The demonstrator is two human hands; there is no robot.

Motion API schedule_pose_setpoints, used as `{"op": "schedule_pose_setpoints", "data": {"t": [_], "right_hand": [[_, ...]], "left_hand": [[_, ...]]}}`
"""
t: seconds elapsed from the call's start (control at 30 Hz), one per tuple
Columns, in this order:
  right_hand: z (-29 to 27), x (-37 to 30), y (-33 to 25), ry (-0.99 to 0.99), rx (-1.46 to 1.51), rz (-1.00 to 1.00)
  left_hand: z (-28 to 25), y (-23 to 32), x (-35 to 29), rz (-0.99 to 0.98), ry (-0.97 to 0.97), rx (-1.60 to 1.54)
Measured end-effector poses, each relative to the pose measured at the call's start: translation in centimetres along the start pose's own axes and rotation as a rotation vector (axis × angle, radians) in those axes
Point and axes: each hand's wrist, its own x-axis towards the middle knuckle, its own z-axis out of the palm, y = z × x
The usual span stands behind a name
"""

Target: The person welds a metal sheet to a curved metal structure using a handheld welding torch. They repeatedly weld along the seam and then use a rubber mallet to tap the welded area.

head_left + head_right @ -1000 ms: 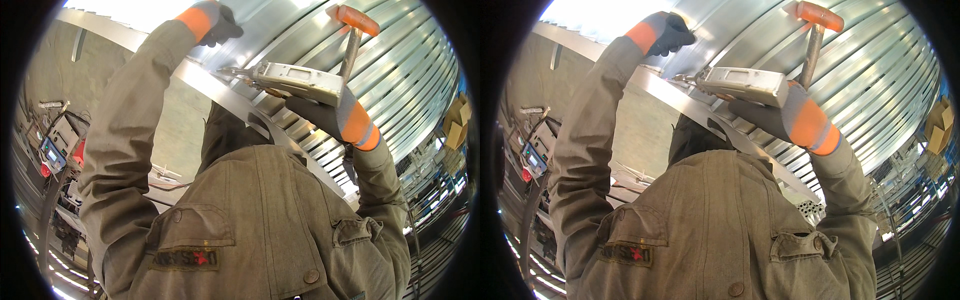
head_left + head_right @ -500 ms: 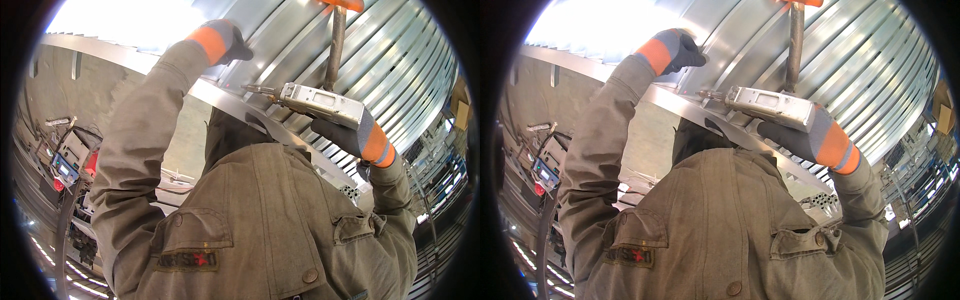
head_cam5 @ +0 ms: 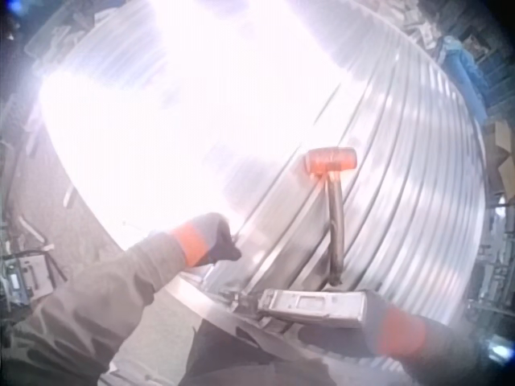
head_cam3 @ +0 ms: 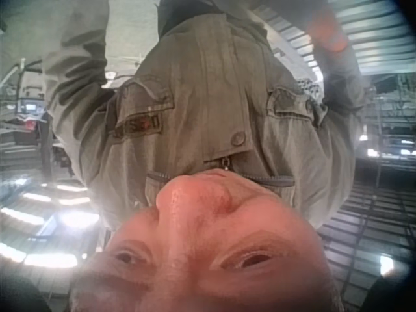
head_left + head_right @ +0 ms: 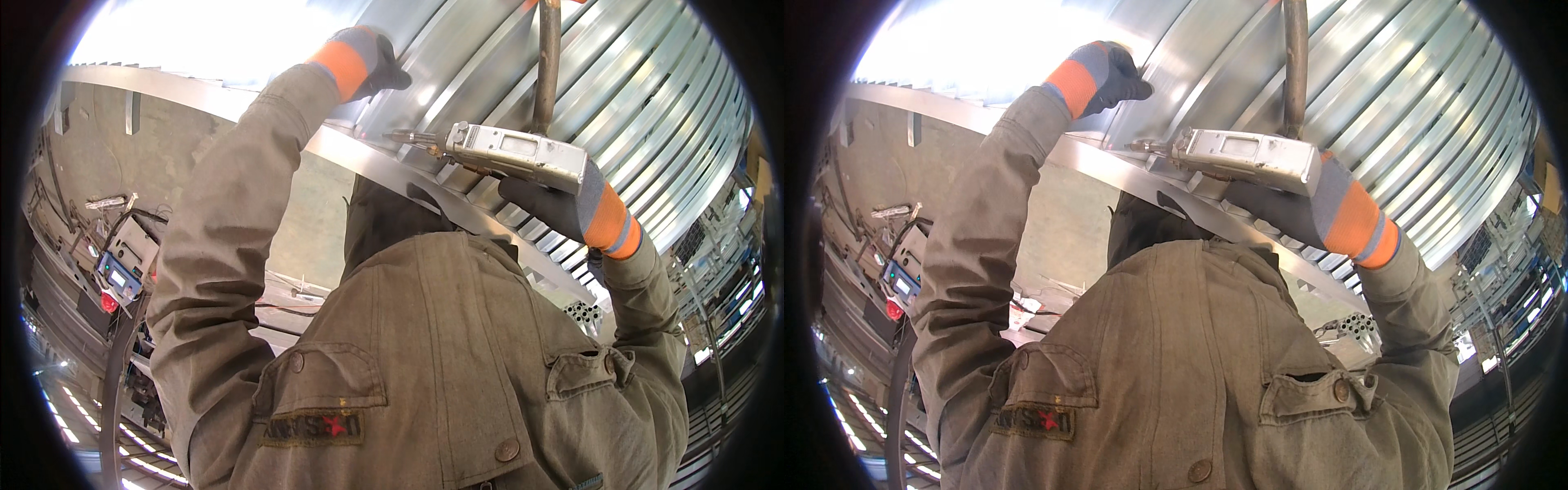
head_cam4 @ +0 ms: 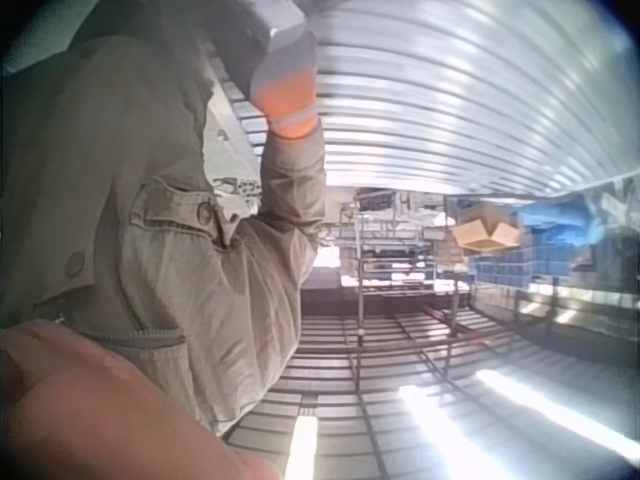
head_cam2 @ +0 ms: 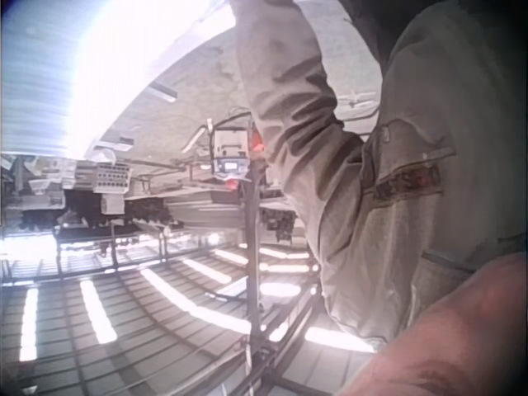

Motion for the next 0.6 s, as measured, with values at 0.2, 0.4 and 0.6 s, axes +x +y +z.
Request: {"op": "schedule_pose_setpoints", "data": {"t": [0.2,0.4,0.6], "right_hand": [[-2.0,-4.7,-1.3,0.169,-0.172,-0.05],[-4.1,-11.7,-1.0,0.749,-0.114,0.434],[-7.5,-6.0,10.5,1.113,-0.495,0.362]], "left_hand": [[-0.4,0.1,-1.4,-0.054,-0.016,-0.014],[0.1,1.7,-0.6,-0.117,-0.003,0.156],[0.2,1.0,-1.3,-0.073,0.023,-0.027]]}}
